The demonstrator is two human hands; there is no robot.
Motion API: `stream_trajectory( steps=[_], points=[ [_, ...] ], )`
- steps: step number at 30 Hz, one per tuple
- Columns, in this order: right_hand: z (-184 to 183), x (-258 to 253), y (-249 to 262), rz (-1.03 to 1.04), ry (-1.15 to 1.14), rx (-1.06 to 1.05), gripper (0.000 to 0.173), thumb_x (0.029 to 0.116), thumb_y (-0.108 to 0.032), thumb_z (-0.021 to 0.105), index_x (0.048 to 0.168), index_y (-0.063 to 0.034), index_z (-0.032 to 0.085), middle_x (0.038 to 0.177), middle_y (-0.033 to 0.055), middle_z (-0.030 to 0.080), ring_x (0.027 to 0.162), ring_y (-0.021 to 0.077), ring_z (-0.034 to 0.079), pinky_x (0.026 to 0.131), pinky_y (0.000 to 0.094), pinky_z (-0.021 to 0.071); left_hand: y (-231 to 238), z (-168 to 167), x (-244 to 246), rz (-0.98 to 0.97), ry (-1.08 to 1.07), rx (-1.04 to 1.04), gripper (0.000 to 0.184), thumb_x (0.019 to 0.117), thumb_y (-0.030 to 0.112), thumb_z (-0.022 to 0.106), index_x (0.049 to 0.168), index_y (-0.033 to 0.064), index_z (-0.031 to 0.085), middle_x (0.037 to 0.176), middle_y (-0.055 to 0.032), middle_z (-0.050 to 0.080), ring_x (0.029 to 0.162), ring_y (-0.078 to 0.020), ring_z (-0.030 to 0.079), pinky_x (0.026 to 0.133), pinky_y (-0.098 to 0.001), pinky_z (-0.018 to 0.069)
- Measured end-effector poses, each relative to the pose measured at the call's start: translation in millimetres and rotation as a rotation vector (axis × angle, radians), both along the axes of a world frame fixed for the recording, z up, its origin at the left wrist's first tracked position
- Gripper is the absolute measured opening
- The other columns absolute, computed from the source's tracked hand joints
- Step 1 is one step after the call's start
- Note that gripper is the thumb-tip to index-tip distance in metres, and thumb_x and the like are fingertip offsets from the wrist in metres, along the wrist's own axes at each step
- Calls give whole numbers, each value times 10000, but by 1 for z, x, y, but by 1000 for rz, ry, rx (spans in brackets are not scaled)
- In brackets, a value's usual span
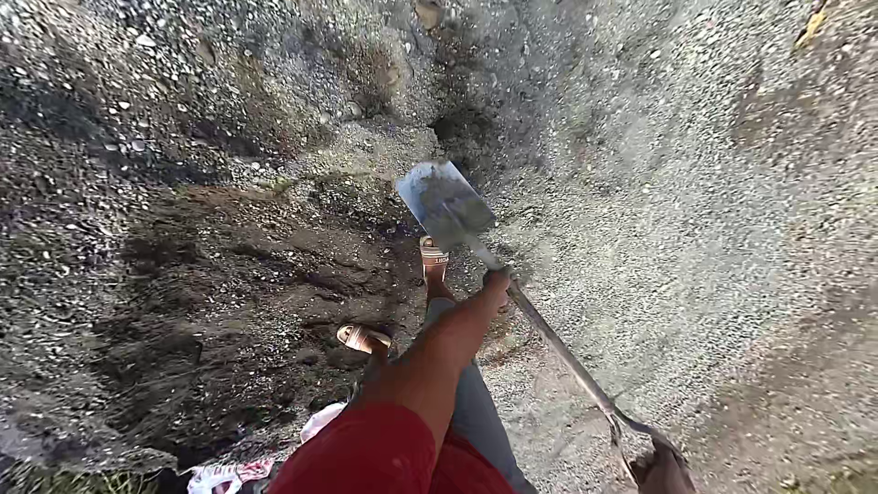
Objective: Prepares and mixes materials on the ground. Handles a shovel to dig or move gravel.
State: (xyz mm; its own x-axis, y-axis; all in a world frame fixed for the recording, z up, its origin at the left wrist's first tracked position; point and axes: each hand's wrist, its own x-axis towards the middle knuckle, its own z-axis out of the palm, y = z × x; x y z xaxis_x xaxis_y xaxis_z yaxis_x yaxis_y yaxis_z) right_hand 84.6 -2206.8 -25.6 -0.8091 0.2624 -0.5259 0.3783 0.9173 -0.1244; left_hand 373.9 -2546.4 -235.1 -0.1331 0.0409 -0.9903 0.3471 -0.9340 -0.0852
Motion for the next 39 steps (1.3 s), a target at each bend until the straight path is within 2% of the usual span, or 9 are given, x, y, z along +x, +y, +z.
stream_trajectory(
  steps=[3, 5, 9, 13, 20, 24, 31, 36, 39],
  points=[
    [-123, 77, -93, -1, -83, -150, 308, 1012, -447, 596, 1005, -141, 554, 616, -44, 464, 446, 101, 463, 431, 328, 466, -79, -63, 99, 56, -147, -163, 273, 1042, 231, 597, 1199, 9, 579, 901, -94, 596, 709, -182, 592, 654, -347, 548],
    [-165, 131, -156, 13, -156, -227, 297, 1027, -414, 591, 1038, -118, 570, 611, -29, 473, 439, 107, 461, 427, 329, 461, -126, -91, 165, 141, -237, -246, 236, 1023, 225, 600, 1162, 37, 573, 866, -77, 582, 683, -185, 587, 639, -362, 551],
    [-182, 201, -216, 60, -235, -345, 257, 1043, -341, 594, 1035, -86, 566, 566, -18, 468, 411, 113, 464, 410, 325, 467, -176, -75, 261, 213, -370, -362, 137, 1026, 180, 565, 1107, 71, 548, 810, -51, 558, 639, -164, 570, 606, -332, 541],
    [-159, 212, -231, 128, -253, -391, 246, 1046, -312, 598, 1003, -71, 574, 549, -12, 472, 398, 115, 463, 407, 319, 467, -167, -27, 306, 332, -396, -356, 112, 1020, 188, 568, 1071, 91, 543, 785, -46, 562, 628, -174, 578, 595, -351, 547],
    [-73, 184, -233, 392, -325, -397, 228, 1059, -317, 559, 1006, -96, 573, 531, -40, 447, 390, 95, 449, 398, 306, 456, -88, 67, 325, 570, -418, -299, 151, 1021, 218, 576, 1077, 80, 549, 775, -52, 561, 614, -179, 572, 579, -365, 546],
    [-19, 171, -231, 540, -325, -349, 227, 1042, -349, 587, 999, -126, 583, 541, -56, 448, 398, 84, 455, 396, 292, 453, -20, 109, 331, 669, -400, -178, 273, 1004, 286, 624, 1158, 65, 581, 865, -71, 584, 683, -189, 579, 621, -365, 530],
    [35, 162, -232, 877, -283, -315, 216, 1034, -366, 605, 1026, -150, 593, 554, -65, 449, 399, 73, 458, 394, 273, 457, 120, 119, 335, 1058, -316, -105, 291, 1028, 321, 610, 1120, 49, 563, 798, -79, 565, 618, -195, 569, 575, -364, 533],
    [46, 193, -247, 1193, -359, -223, 211, 1045, -404, 563, 1038, -194, 573, 588, -77, 431, 423, 63, 437, 411, 262, 445, 233, 123, 347, 1348, -295, -43, 238, 1060, 261, 571, 1083, 24, 563, 748, -66, 549, 575, -163, 550, 545, -316, 523],
    [45, 227, -243, 1321, -371, -116, 267, 1033, -457, 561, 961, -200, 550, 586, -76, 437, 428, 69, 433, 419, 274, 446, 314, 122, 352, 1516, -299, 22, 225, 1056, 245, 574, 1117, 29, 556, 740, -68, 551, 567, -169, 556, 527, -322, 521]
  ],
)
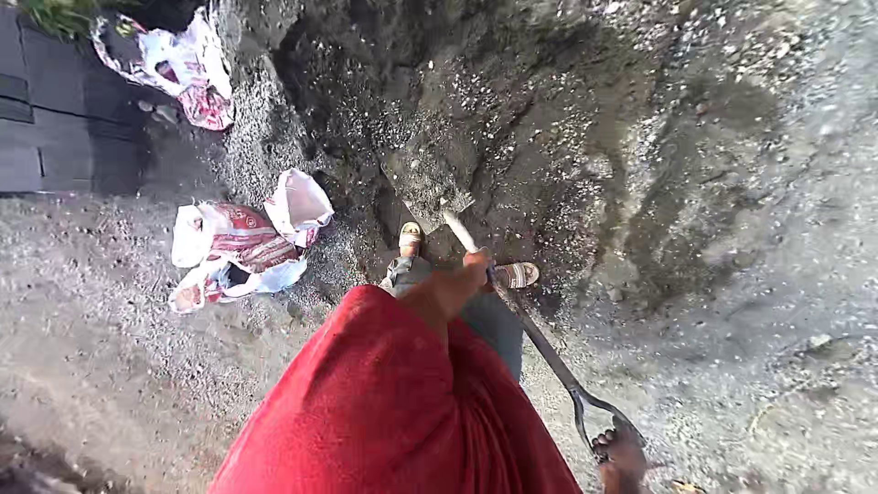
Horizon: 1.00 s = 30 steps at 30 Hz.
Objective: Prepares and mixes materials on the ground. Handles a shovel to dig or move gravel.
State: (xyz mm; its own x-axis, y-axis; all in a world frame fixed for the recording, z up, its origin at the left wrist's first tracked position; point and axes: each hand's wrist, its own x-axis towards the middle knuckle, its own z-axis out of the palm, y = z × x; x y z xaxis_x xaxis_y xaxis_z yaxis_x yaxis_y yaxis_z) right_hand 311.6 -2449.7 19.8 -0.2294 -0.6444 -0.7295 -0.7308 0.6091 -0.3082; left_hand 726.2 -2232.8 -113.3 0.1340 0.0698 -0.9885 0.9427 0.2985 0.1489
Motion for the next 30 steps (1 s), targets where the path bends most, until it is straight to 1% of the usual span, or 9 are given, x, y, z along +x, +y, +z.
stream_trajectory(
  steps=[3, 8, 12, 14, 17, 19, 22, 26, 30],
  points=[
    [-4, 50, 13, 119, 21, 22, 270, 1030, -457, 565, 1007, -188, 565, 607, -63, 446, 431, 79, 441, 416, 287, 456, 75, -9, 13, 124, 24, 11, 251, 1060, 268, 559, 1169, 42, 545, 790, -80, 557, 603, -189, 569, 536, -346, 526],
    [9, 183, 84, 309, -3, -40, 274, 1020, -412, 621, 1059, -143, 587, 576, -44, 462, 403, 90, 451, 388, 291, 452, 211, -36, 62, 298, -50, -3, 207, 1062, 234, 551, 1107, 33, 553, 785, -78, 564, 611, -188, 571, 571, -352, 540],
    [33, 313, 215, 500, -177, 11, 236, 1015, -274, 647, 1076, -56, 578, 582, -5, 513, 412, 105, 485, 398, 297, 471, 332, -60, 109, 382, -63, 69, 302, 1060, 277, 551, 1197, 8, 562, 881, -128, 619, 702, -224, 610, 648, -399, 556],
    [45, 379, 303, 682, -368, 62, 258, 982, -184, 677, 1119, 10, 578, 598, 29, 571, 444, 125, 535, 438, 312, 506, 387, -68, 129, 351, -80, 152, 243, 1054, 264, 520, 1123, 34, 554, 816, -79, 603, 624, -172, 595, 577, -343, 547],
    [63, 448, 418, 1000, -645, 164, 426, 904, -173, 752, 1226, 44, 577, 806, 73, 670, 580, 148, 631, 563, 343, 591, 457, -66, 148, 337, -100, 258, 276, 1031, 261, 554, 1168, 23, 579, 871, -92, 620, 672, -180, 589, 616, -367, 533],
    [75, 467, 463, 1159, -747, 179, 465, 883, -198, 769, 1244, 33, 587, 911, 77, 700, 688, 128, 680, 648, 326, 621, 494, -54, 157, 363, -111, 279, 274, 1020, 263, 563, 1178, 39, 566, 878, -91, 611, 671, -187, 593, 608, -376, 540],
    [87, 468, 477, 1225, -761, 162, 459, 872, -187, 759, 1248, 25, 602, 981, 77, 715, 832, 110, 702, 781, 312, 618, 521, -39, 159, 426, -126, 253, 239, 1022, 270, 549, 1137, 61, 547, 825, -82, 607, 616, -186, 593, 566, -376, 547],
    [89, 459, 466, 1076, -751, 230, 424, 892, -145, 738, 1245, 22, 572, 881, 79, 687, 622, 142, 657, 592, 327, 608, 525, -14, 149, 404, -122, 322, 266, 1029, 291, 540, 1174, 68, 543, 852, -89, 600, 652, -196, 582, 587, -392, 533],
    [89, 439, 444, 886, -751, 277, 313, 905, -78, 706, 1164, 22, 562, 718, 67, 634, 504, 153, 595, 500, 315, 562, 511, 1, 134, 238, -91, 465, 369, 1033, 279, 541, 1284, 10, 562, 1035, -164, 628, 800, -255, 605, 686, -450, 539]
  ],
)
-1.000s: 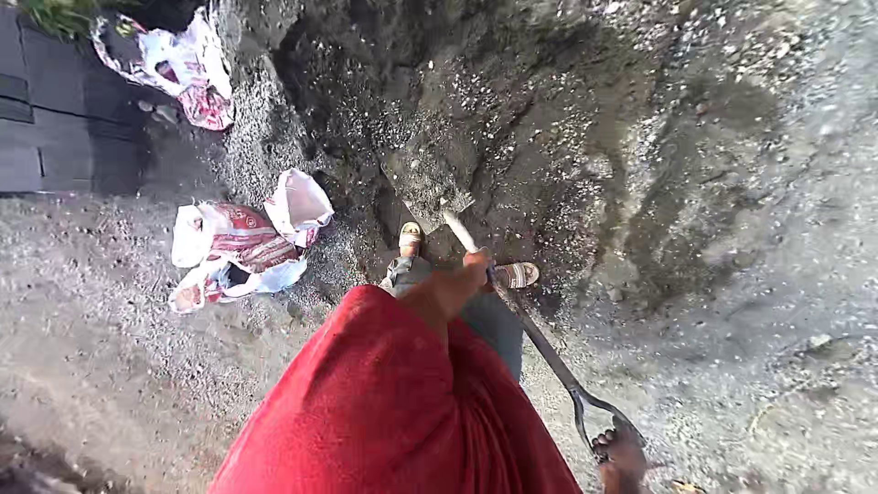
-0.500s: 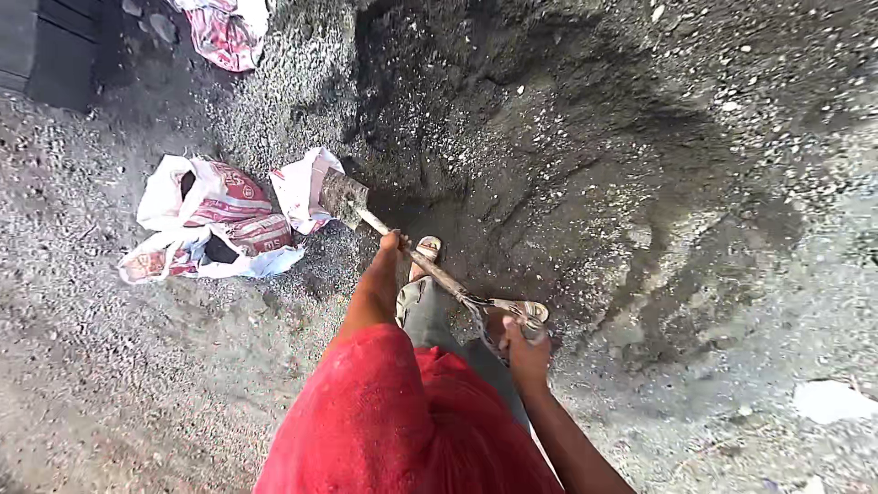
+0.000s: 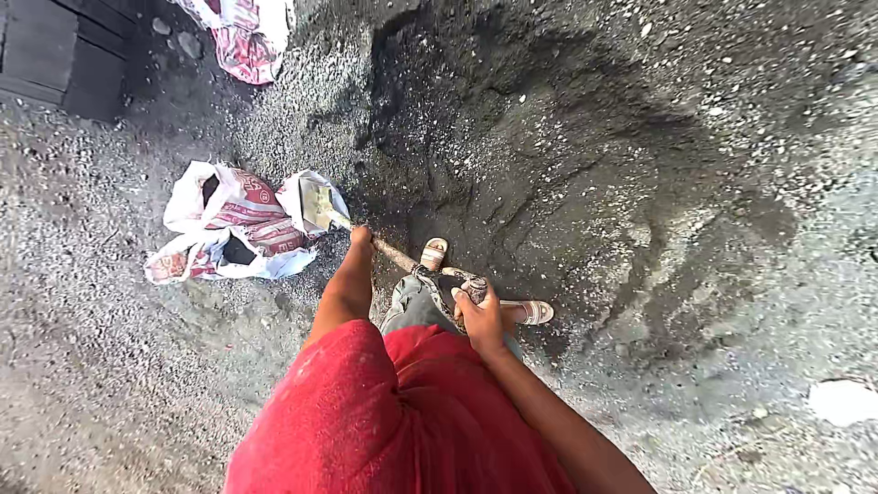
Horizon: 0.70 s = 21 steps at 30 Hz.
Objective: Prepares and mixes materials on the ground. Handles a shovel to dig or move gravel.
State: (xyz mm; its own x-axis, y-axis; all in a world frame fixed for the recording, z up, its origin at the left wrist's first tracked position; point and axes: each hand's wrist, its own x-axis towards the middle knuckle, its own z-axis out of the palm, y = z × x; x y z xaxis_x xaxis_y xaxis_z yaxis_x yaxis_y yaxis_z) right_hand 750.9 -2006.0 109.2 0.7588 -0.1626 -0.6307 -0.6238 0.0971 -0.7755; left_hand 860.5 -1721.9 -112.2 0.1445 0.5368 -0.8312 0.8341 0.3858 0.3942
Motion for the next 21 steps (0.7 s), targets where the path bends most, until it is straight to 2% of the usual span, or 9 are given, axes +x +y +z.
stream_trajectory(
  steps=[2, 5, 7, 10, 13, 16, 17, 19, 21],
  points=[
    [2, -15, -26, -79, 47, 2, 275, 911, -75, 701, 1131, 17, 564, 661, 65, 609, 483, 153, 575, 486, 311, 543, -16, 5, -7, -33, 21, -27, 349, 1007, 241, 546, 1251, -7, 571, 1057, -186, 623, 834, -285, 601, 701, -482, 534],
    [7, -56, -86, -213, 88, -41, 332, 905, -69, 695, 1184, 26, 543, 642, 65, 597, 470, 153, 566, 463, 313, 533, -61, 21, -19, -64, 13, -175, 196, 991, 241, 570, 1049, 55, 568, 795, -80, 582, 614, -185, 555, 546, -358, 499],
    [8, -93, -136, -351, 111, -61, 326, 937, -54, 657, 1226, 11, 520, 654, 50, 597, 465, 131, 562, 446, 294, 531, -109, 34, -25, -118, -6, -300, 173, 966, 235, 595, 988, 67, 565, 722, -58, 570, 559, -169, 554, 515, -338, 500],
    [0, -158, -212, -596, 184, -118, 249, 979, -80, 626, 1212, -30, 554, 667, 19, 591, 453, 105, 552, 424, 279, 523, -197, 44, -39, -259, 7, -430, 357, 981, 339, 612, 1165, 34, 592, 891, -135, 624, 707, -248, 616, 655, -429, 558],
    [-29, -235, -276, -776, 201, -102, 208, 990, -125, 586, 1183, -49, 564, 705, 2, 596, 461, 100, 549, 430, 284, 529, -280, 70, -45, -403, 4, -501, 559, 977, 496, 625, 1269, 22, 580, 1058, -195, 668, 880, -309, 681, 778, -472, 594],
    [-55, -331, -312, -926, 292, 30, 241, 1008, -160, 528, 1203, -20, 541, 745, 47, 616, 540, 164, 610, 527, 366, 585, -364, 99, -64, -611, -55, -536, 638, 992, 582, 560, 1342, 49, 531, 1150, -215, 663, 987, -353, 684, 841, -533, 590],
    [-65, -357, -317, -1004, 325, 92, 256, 1017, -170, 534, 1221, -15, 543, 767, 66, 630, 571, 181, 625, 557, 384, 591, -400, 105, -67, -687, -137, -546, 532, 1031, 510, 514, 1277, 39, 548, 1067, -204, 677, 936, -344, 691, 811, -530, 596],
    [-87, -400, -320, -1209, 380, 166, 271, 1031, -212, 565, 1224, -21, 561, 758, 55, 604, 553, 162, 582, 536, 361, 554, -492, 106, -73, -800, -307, -634, 309, 1076, 336, 378, 965, 88, 524, 785, -99, 652, 746, -264, 684, 736, -469, 602],
    [-112, -450, -297, -1396, 461, 207, 253, 1015, -241, 610, 1146, -25, 596, 694, 42, 580, 506, 153, 553, 503, 349, 536, -573, 88, -106, -913, -256, -645, 280, 1066, 287, 364, 849, 149, 474, 676, -28, 567, 645, -211, 619, 689, -436, 582]
  ],
)
